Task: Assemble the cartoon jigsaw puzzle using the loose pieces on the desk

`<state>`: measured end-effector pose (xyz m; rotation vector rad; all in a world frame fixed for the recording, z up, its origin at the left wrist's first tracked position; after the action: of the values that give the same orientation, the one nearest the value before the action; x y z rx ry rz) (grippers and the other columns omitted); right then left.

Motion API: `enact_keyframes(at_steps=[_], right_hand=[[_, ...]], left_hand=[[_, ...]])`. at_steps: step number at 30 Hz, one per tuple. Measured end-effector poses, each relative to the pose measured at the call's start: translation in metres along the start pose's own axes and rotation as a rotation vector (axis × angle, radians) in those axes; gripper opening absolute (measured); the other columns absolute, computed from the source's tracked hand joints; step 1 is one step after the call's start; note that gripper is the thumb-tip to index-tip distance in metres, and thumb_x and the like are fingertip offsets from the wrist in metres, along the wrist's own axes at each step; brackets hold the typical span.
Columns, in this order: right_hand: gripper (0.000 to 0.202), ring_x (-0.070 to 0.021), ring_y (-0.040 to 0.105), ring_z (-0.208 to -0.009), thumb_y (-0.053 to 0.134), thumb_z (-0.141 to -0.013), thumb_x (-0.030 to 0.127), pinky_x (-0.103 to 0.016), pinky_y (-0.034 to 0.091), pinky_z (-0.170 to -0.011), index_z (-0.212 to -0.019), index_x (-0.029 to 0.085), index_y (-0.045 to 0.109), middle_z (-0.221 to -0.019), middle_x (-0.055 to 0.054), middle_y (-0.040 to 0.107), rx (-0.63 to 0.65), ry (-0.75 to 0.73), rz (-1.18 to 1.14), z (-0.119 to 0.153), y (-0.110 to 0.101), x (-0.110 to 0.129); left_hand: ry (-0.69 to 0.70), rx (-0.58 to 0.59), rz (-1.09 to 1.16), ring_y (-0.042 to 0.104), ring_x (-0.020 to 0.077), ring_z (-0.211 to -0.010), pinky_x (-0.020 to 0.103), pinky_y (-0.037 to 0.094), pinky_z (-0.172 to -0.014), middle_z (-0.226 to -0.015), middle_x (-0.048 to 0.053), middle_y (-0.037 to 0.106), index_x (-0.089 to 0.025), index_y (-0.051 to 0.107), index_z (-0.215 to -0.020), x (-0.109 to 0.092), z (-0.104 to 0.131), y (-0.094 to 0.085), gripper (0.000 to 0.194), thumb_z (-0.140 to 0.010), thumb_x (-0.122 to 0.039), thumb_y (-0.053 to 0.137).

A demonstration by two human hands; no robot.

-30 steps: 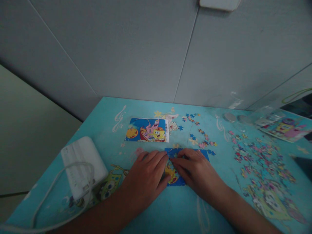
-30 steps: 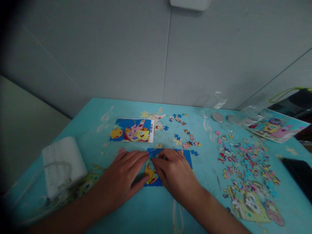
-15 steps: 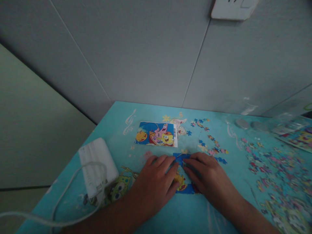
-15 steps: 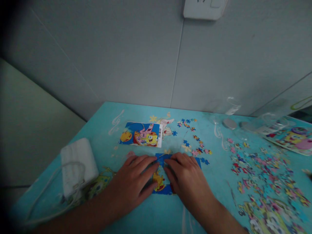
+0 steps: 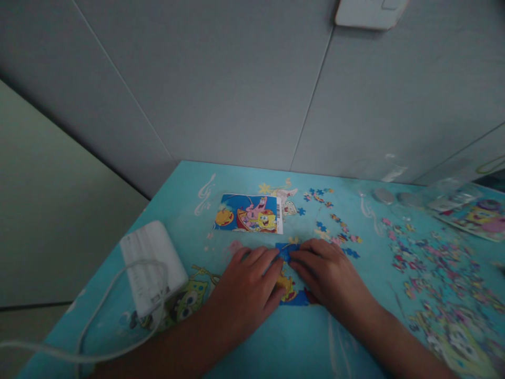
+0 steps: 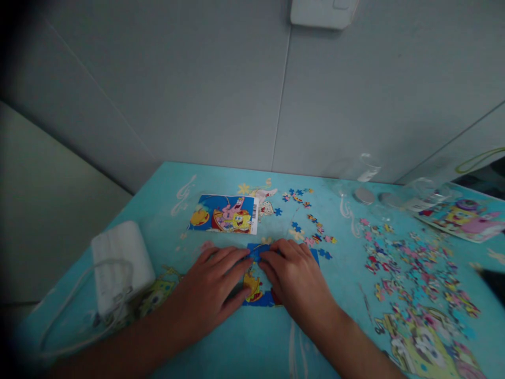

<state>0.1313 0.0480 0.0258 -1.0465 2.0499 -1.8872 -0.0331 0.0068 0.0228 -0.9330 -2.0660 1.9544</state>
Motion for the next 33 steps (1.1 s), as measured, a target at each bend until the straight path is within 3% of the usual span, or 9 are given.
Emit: enact_keyframes(at_steps=[12,21,26,33], right_hand=[[0.017,-0.0222,0.064,-0.088,0.059,-0.101,0.021,-0.04,0.046,-0.084,-0.108,0.02,0.074,-0.099,-0.007,0.07,0.026,-0.105,0.073,0.001,-0.001,0.003],[0.019,-0.0215,0.061,-0.084,0.053,-0.103,0.019,-0.039,0.04,-0.08,-0.106,0.016,0.071,-0.092,-0.007,0.07,-0.007,-0.269,0.169,0.001,-0.008,0.01],[0.018,-0.02,0.057,-0.078,0.055,-0.102,0.018,-0.037,0.038,-0.076,-0.095,0.018,0.071,-0.087,-0.006,0.068,0.065,-0.377,0.187,0.005,-0.012,0.015],[0.02,-0.0196,0.061,-0.084,0.055,-0.104,0.026,-0.036,0.042,-0.079,-0.098,0.019,0.073,-0.094,-0.006,0.071,0.06,-0.325,0.086,0.003,-0.007,0.013]], left_hand=[[0.039,-0.049,-0.009,0.059,0.0306,-0.119,0.057,0.041,-0.103,-0.134,0.011,0.064,-0.016,0.062,-0.125,-0.001,0.0,-0.003,0.032,-0.097,-0.03,0.062],[0.027,-0.051,-0.011,0.059,0.031,-0.119,0.057,0.04,-0.105,-0.134,0.011,0.064,-0.016,0.062,-0.124,-0.002,0.0,-0.002,0.031,-0.096,-0.029,0.062],[0.03,-0.067,-0.012,0.059,0.0308,-0.119,0.058,0.038,-0.106,-0.136,0.011,0.063,-0.017,0.062,-0.125,-0.001,0.0,-0.002,0.031,-0.096,-0.029,0.062],[0.018,-0.058,-0.013,0.059,0.0313,-0.119,0.06,0.038,-0.106,-0.136,0.01,0.063,-0.017,0.062,-0.124,-0.002,-0.001,-0.002,0.03,-0.097,-0.03,0.062]])
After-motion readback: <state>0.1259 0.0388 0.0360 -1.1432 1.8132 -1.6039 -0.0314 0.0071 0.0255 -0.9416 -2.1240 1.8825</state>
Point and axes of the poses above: each hand's wrist, its own z-axis away from the middle knuckle, its own y-axis out of the palm, x = y × z, the point moved 5 cm from there along -z, towards the middle knuckle
